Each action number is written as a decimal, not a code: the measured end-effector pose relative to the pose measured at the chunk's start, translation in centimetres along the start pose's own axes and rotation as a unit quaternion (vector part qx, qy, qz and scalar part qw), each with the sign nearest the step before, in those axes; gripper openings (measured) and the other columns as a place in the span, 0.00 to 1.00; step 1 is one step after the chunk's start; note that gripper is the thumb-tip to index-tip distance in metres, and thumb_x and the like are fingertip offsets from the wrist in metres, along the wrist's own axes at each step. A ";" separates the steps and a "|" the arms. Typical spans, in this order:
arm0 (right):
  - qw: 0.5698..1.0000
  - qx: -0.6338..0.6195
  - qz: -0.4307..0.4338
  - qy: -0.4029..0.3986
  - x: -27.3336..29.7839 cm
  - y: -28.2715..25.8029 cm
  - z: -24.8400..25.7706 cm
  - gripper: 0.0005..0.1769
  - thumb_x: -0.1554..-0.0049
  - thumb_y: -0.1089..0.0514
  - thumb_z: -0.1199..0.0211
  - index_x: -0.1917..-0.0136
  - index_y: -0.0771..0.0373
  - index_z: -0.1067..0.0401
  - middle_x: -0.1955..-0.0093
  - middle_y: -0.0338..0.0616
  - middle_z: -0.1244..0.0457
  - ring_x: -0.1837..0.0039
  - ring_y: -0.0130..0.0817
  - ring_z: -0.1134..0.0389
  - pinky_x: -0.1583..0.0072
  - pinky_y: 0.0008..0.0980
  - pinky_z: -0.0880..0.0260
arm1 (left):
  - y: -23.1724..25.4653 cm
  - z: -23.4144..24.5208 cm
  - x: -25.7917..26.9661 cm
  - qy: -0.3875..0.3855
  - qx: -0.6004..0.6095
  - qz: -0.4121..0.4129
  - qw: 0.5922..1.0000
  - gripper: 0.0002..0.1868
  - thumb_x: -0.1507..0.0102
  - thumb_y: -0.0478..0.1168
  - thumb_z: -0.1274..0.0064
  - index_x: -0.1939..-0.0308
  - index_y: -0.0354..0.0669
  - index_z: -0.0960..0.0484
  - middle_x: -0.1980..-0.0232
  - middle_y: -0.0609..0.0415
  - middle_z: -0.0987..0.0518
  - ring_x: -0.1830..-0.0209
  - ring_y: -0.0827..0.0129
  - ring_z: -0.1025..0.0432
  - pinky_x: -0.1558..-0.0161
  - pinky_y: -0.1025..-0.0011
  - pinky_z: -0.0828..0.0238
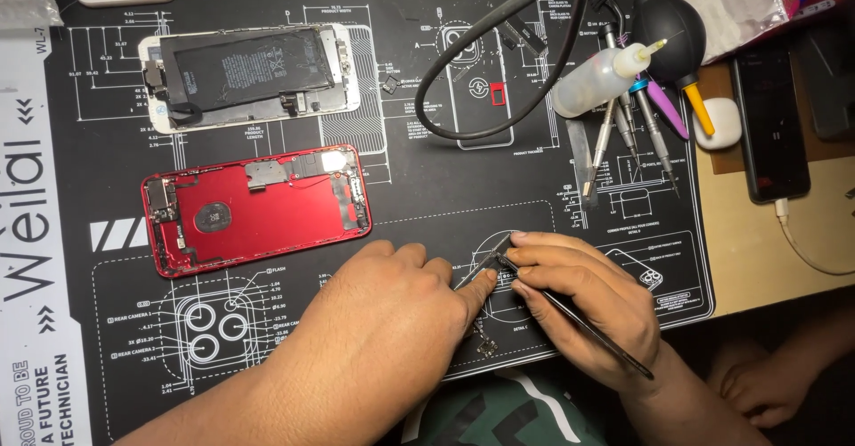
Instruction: The person uses tweezers to carefully remove a small component from the back of a red smartphone. They then apply a small amount of liquid from a bottle onto the component and use the tweezers to clean or adjust it on the work mat.
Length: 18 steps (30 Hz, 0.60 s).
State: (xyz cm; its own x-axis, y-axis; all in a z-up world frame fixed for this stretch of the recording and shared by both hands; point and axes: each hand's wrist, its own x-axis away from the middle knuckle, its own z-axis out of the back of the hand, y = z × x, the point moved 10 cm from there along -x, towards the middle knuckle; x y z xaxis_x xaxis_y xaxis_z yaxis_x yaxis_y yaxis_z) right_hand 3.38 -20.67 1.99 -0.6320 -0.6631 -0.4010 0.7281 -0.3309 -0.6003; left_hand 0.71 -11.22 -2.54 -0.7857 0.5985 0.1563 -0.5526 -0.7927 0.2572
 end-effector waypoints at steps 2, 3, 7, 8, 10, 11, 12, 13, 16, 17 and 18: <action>1.000 -0.008 -0.009 0.002 0.2 0.3 -0.2 0.06 0.44 0.69 0.37 0.52 0.71 0.29 0.48 0.58 0.30 0.40 0.57 0.25 0.35 0.45 0.21 | 0.0 0.0 0.0 0.009 -0.003 -0.002 1.000 0.18 0.37 0.43 0.51 0.42 0.54 0.22 0.70 0.57 0.18 0.69 0.56 0.25 0.69 0.57 0.33; 1.000 -0.017 -0.018 0.005 0.4 0.5 -0.2 0.05 0.43 0.68 0.38 0.53 0.71 0.30 0.48 0.59 0.30 0.40 0.58 0.25 0.36 0.45 0.21 | 0.0 0.0 0.0 0.016 -0.006 -0.003 1.000 0.16 0.37 0.44 0.51 0.46 0.54 0.22 0.70 0.57 0.18 0.70 0.56 0.25 0.69 0.58 0.33; 0.999 -0.010 -0.025 -0.024 -0.1 0.4 -0.7 0.03 0.42 0.67 0.40 0.54 0.71 0.28 0.48 0.57 0.29 0.38 0.54 0.26 0.35 0.45 0.23 | 0.0 0.0 0.0 0.018 -0.002 0.001 1.000 0.18 0.37 0.43 0.52 0.43 0.54 0.22 0.70 0.56 0.18 0.70 0.55 0.25 0.68 0.57 0.33; 0.999 -0.010 -0.031 -0.025 0.0 0.5 -0.8 0.04 0.41 0.67 0.41 0.54 0.71 0.29 0.47 0.57 0.29 0.38 0.54 0.26 0.35 0.44 0.23 | 0.0 0.1 0.0 0.023 -0.008 0.002 1.000 0.17 0.37 0.43 0.52 0.44 0.54 0.21 0.70 0.57 0.18 0.70 0.56 0.25 0.69 0.57 0.33; 0.999 -0.010 -0.036 -0.027 0.0 0.6 -0.9 0.04 0.41 0.66 0.41 0.54 0.71 0.29 0.47 0.57 0.29 0.38 0.53 0.26 0.35 0.44 0.23 | 0.1 0.2 0.0 0.028 -0.013 0.003 1.000 0.16 0.37 0.43 0.52 0.45 0.55 0.21 0.70 0.57 0.18 0.71 0.56 0.25 0.69 0.58 0.33; 0.999 -0.003 -0.025 -0.021 -0.1 0.3 -0.8 0.03 0.41 0.68 0.41 0.55 0.72 0.29 0.48 0.56 0.29 0.39 0.54 0.25 0.35 0.44 0.23 | 0.0 0.2 0.0 0.028 -0.012 0.003 1.000 0.16 0.37 0.43 0.52 0.45 0.55 0.21 0.70 0.57 0.19 0.71 0.56 0.25 0.70 0.58 0.33; 1.000 0.004 -0.013 -0.016 -0.2 0.1 -0.7 0.02 0.42 0.69 0.41 0.55 0.73 0.28 0.49 0.56 0.29 0.40 0.54 0.25 0.36 0.44 0.22 | 0.0 0.2 0.1 0.028 -0.011 0.003 1.000 0.16 0.37 0.43 0.52 0.44 0.55 0.21 0.70 0.57 0.19 0.71 0.56 0.25 0.70 0.58 0.33; 1.000 0.004 -0.013 -0.016 -0.2 0.1 -0.8 0.02 0.42 0.69 0.41 0.55 0.73 0.28 0.49 0.56 0.29 0.40 0.54 0.25 0.36 0.44 0.22 | 0.0 0.2 0.1 0.027 -0.010 0.004 1.000 0.16 0.37 0.43 0.52 0.44 0.55 0.21 0.70 0.57 0.19 0.71 0.56 0.25 0.70 0.58 0.33; 1.000 0.001 -0.012 -0.015 -0.3 -0.1 -0.8 0.03 0.42 0.69 0.41 0.55 0.73 0.28 0.49 0.56 0.29 0.40 0.55 0.25 0.36 0.44 0.22 | 0.1 0.2 0.2 0.033 -0.017 0.003 0.999 0.17 0.37 0.42 0.51 0.45 0.54 0.21 0.72 0.58 0.19 0.73 0.57 0.26 0.72 0.58 0.35; 1.000 0.002 -0.018 -0.011 -0.2 0.0 -0.8 0.03 0.42 0.69 0.41 0.56 0.73 0.29 0.50 0.56 0.29 0.40 0.54 0.25 0.36 0.44 0.22 | 0.1 0.2 0.2 0.035 -0.020 0.002 0.999 0.17 0.37 0.42 0.51 0.45 0.54 0.21 0.73 0.58 0.19 0.73 0.57 0.26 0.72 0.59 0.35; 1.000 0.003 -0.023 -0.008 -0.2 0.1 -0.7 0.02 0.42 0.70 0.41 0.56 0.73 0.29 0.50 0.56 0.29 0.40 0.54 0.25 0.35 0.44 0.23 | 0.1 0.3 0.1 0.036 -0.023 0.002 0.999 0.16 0.37 0.42 0.51 0.45 0.54 0.21 0.73 0.58 0.20 0.74 0.58 0.26 0.73 0.59 0.35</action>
State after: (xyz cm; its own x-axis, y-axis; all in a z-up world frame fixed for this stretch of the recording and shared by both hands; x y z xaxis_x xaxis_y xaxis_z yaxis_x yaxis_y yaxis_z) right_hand 3.38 -20.11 1.46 -0.6614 -0.6569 -0.3620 0.6997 -0.3665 -0.6133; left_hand 0.62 -11.19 -2.25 -0.8047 0.5872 0.0872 -0.5609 -0.8002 0.2121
